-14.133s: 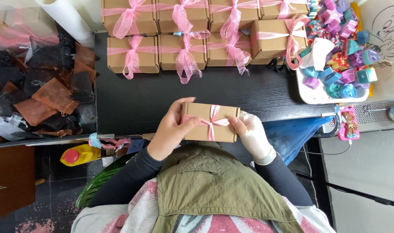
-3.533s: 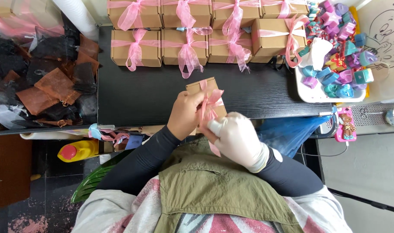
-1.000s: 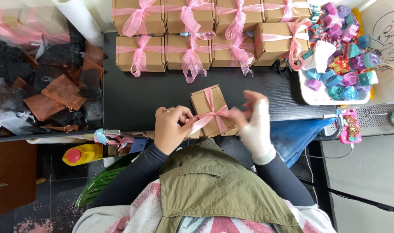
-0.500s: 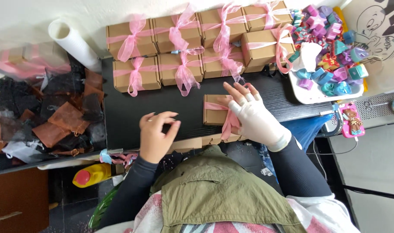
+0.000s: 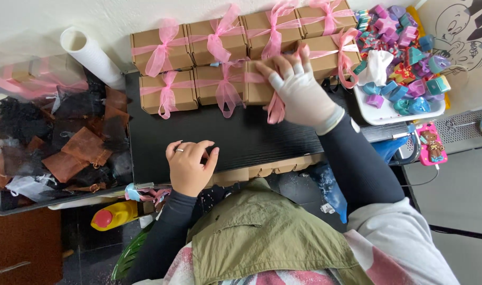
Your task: Packing small handmade candles and figurines into boxes with decorative filling and ribbons.
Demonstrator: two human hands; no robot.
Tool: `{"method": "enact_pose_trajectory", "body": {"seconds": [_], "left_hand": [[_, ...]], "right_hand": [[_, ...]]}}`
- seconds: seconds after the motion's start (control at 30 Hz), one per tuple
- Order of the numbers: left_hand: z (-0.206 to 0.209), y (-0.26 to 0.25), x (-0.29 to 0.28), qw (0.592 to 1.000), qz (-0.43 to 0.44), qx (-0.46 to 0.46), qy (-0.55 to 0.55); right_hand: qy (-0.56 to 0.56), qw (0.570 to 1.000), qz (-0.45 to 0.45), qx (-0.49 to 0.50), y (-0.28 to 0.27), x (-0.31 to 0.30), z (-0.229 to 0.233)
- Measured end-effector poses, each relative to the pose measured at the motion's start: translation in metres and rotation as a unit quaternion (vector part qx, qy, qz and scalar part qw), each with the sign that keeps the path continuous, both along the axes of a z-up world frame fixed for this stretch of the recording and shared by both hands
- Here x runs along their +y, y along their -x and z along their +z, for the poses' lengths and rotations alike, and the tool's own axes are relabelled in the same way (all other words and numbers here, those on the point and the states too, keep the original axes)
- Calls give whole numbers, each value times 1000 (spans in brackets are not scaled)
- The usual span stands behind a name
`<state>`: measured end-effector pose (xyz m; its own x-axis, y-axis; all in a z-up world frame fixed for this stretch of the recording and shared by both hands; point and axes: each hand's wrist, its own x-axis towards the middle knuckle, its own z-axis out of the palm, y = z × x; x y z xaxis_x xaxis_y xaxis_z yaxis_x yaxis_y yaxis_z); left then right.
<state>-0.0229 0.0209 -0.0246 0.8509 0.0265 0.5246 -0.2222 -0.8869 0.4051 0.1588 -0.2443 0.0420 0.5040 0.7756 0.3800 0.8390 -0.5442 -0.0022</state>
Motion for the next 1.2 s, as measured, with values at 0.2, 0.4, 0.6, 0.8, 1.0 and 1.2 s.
{"method": "enact_pose_trajectory", "body": {"seconds": [0.2, 0.4, 0.6, 0.8, 1.0, 1.2], "left_hand": [[-3, 2, 4, 1000, 4, -8, 5], [-5, 3, 4, 1000, -2, -20, -2], [-2, 5, 1, 1000, 10, -4, -8], [0, 2, -1, 1000, -1, 23, 1], [2, -4, -9, 999, -24, 34, -11], [-2, -8, -12, 999, -23, 36, -34]], "right_hand": [[63, 996, -37, -52, -58, -1, -31], [19, 983, -121, -137, -56, -8, -55], [-128, 974, -186, -5, 38, -13, -14], [-305, 946, -113, 1, 145, -59, -79], [-188, 917, -242, 256, 182, -111, -277], [-352, 713, -393, 462, 151, -141, -504]]}}
